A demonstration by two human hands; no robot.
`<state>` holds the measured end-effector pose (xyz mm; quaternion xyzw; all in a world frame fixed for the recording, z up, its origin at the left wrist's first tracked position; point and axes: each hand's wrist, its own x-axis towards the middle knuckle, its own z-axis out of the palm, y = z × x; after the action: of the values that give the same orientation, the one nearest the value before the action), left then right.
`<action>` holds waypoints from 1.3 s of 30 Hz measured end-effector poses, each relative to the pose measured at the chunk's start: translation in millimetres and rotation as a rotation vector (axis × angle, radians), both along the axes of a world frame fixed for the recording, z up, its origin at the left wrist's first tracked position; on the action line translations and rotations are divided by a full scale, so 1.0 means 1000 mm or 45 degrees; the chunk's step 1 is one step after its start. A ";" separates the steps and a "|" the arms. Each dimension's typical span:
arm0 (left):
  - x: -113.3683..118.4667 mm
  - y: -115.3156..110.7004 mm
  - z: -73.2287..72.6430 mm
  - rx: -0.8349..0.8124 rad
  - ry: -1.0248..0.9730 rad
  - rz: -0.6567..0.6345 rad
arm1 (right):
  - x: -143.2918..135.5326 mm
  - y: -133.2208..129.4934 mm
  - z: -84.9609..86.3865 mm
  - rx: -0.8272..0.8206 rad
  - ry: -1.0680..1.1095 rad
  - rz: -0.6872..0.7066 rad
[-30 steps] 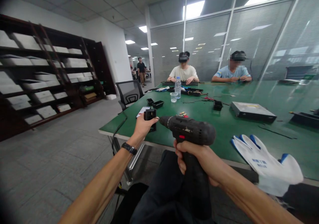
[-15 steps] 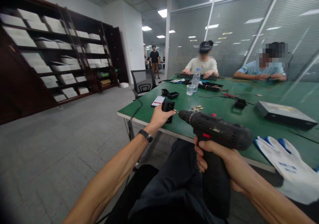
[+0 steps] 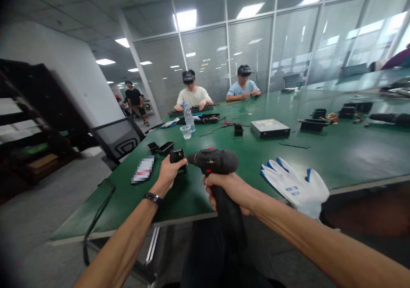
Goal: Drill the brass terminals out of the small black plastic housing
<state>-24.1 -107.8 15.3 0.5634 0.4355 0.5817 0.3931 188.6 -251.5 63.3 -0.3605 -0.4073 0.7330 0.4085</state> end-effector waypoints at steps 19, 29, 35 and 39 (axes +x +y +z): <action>0.000 0.029 -0.003 -0.047 -0.026 0.150 | 0.021 0.056 0.012 -0.071 -0.197 0.177; -0.001 0.030 -0.004 -0.073 -0.050 0.204 | 0.011 0.057 0.018 0.394 -0.576 0.202; -0.003 0.028 -0.007 -0.108 -0.052 0.204 | 0.008 0.057 0.017 -0.019 -0.142 0.170; -0.002 0.032 -0.010 -0.158 -0.079 0.189 | 0.013 0.064 0.021 -0.136 -0.056 0.143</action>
<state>-25.7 -75.9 5.7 0.4858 0.4987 0.5984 0.3964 201.6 -187.3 83.8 -0.3742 -0.3962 0.7674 0.3378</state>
